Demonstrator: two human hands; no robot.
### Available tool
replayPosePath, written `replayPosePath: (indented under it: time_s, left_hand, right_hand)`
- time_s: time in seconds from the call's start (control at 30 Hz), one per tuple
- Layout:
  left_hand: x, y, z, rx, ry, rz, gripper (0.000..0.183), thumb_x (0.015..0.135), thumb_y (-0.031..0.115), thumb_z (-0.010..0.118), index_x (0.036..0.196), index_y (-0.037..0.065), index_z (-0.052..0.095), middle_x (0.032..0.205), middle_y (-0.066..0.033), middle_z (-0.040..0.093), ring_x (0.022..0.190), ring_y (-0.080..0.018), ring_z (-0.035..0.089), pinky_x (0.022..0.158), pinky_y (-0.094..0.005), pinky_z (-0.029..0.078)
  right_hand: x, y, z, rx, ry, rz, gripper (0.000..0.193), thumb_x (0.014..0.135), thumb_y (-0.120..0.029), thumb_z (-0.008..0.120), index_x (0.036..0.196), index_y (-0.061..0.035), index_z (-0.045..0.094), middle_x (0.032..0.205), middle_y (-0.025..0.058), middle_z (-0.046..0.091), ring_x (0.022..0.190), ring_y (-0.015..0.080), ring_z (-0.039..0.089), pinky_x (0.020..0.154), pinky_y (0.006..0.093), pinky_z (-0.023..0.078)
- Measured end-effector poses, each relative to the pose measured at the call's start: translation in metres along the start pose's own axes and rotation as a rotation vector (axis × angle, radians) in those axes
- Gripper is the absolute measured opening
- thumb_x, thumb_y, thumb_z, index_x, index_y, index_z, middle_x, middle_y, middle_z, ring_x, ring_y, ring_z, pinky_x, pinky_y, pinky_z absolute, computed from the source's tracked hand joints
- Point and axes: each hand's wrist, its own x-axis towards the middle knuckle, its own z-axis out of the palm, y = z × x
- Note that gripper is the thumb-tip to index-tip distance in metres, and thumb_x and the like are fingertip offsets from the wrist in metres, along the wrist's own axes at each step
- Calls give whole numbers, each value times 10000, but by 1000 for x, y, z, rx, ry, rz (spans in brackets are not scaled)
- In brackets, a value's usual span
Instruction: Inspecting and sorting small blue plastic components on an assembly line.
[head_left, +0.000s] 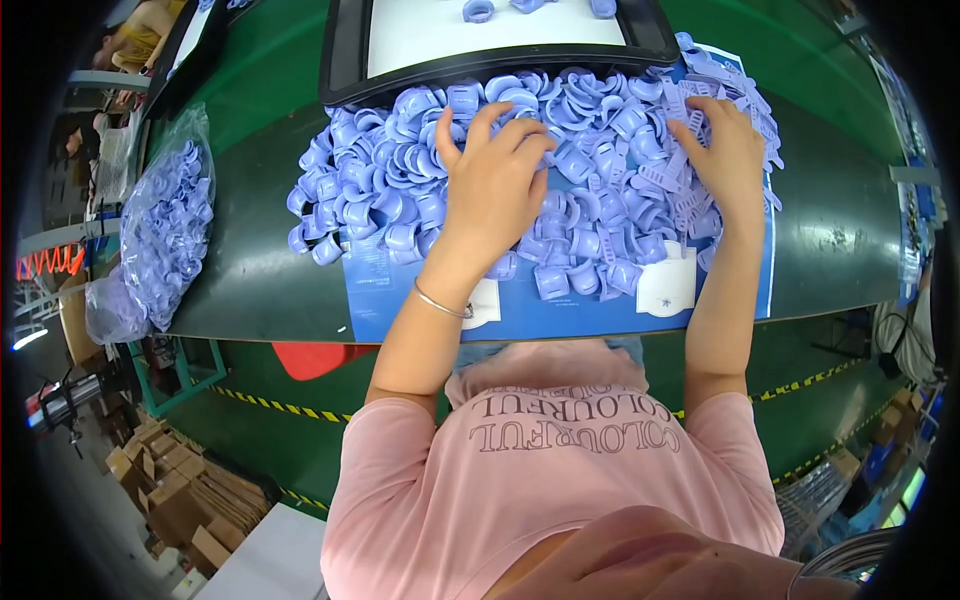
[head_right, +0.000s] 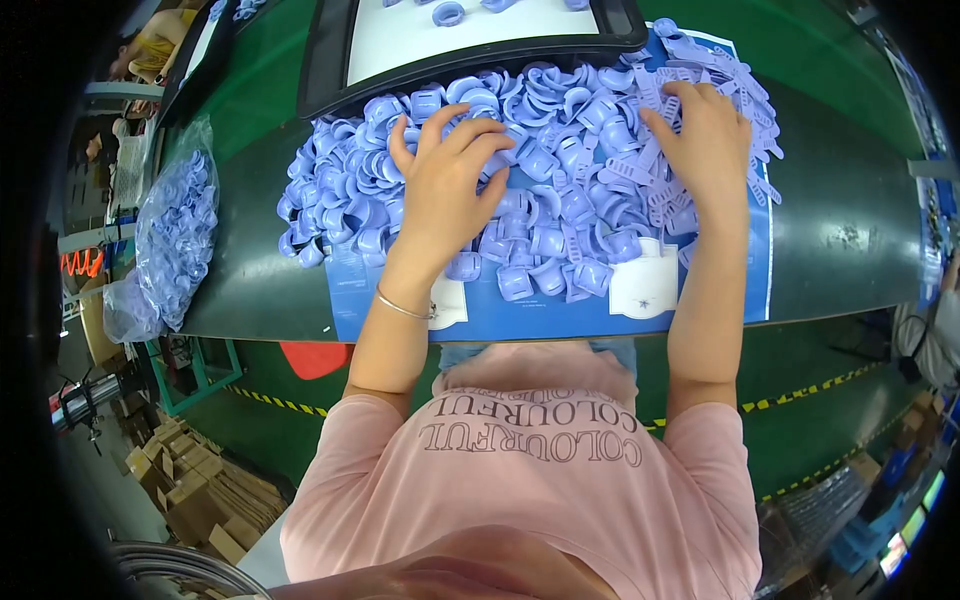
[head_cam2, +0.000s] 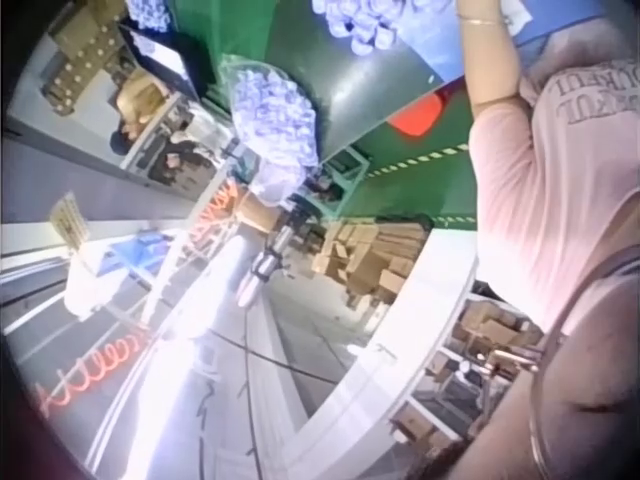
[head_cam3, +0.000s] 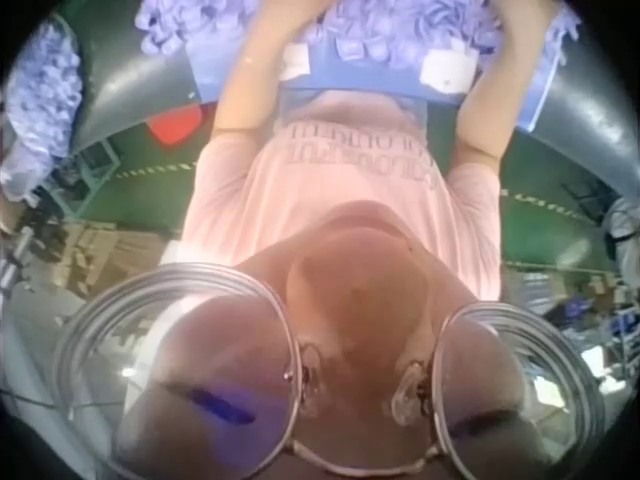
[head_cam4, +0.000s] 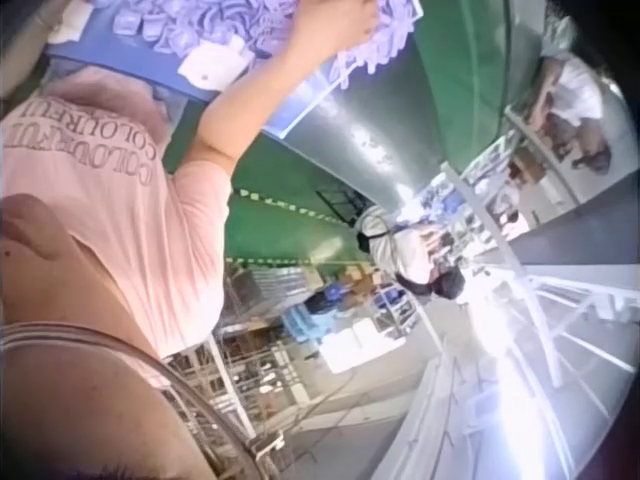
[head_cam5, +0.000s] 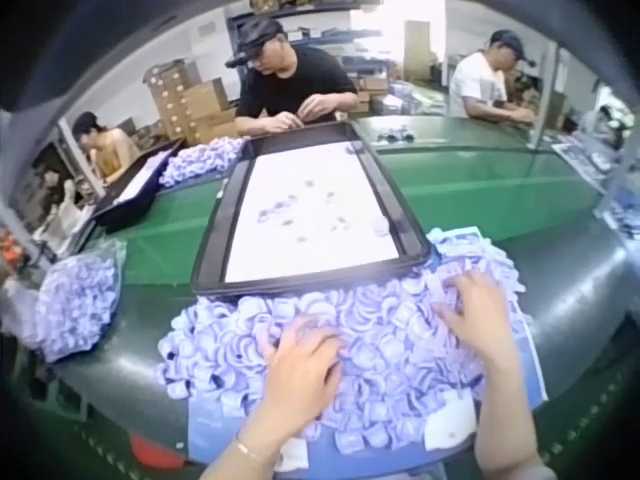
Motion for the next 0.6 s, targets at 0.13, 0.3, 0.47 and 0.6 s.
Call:
replayPosePath:
  time_s: [0.13, 0.3, 0.47, 0.6]
  left_hand:
    - [1, -1, -2, -49, -6, -28, 182, 731, 171, 747, 885, 148, 652, 1003, 25, 631, 1141, -263, 512, 1069, -605, 150]
    - [5, 3, -9, -395, 15, -182, 192, 786, 118, 742, 940, 103, 628, 1004, -20, 624, 1037, -230, 571, 1052, -463, 290]
    - [6, 6, -7, -1348, 15, -484, 226, 868, 9, 666, 1062, 5, 551, 1013, -41, 586, 938, -106, 580, 802, -242, 474]
    - [8, 6, -9, -1435, 2, -548, 226, 866, 9, 674, 1058, 2, 553, 1016, -40, 582, 933, -108, 583, 814, -247, 471]
  right_hand:
    - [3, -2, 3, 193, 65, -162, 220, 810, -177, 710, 958, -22, 660, 971, 104, 675, 916, 303, 626, 818, 380, 471]
    - [-2, -30, -1, 753, -5, -119, 156, 860, -142, 678, 916, 0, 647, 861, 46, 662, 820, 156, 610, 754, 293, 457]
    - [-6, -42, -10, 916, -312, 33, 176, 871, -128, 671, 1014, -26, 661, 815, 24, 646, 748, 102, 570, 704, 262, 455]
    - [-9, -36, 6, 544, -17, -310, 321, 826, -107, 702, 1141, -81, 647, 820, 58, 645, 654, 139, 524, 642, 281, 448]
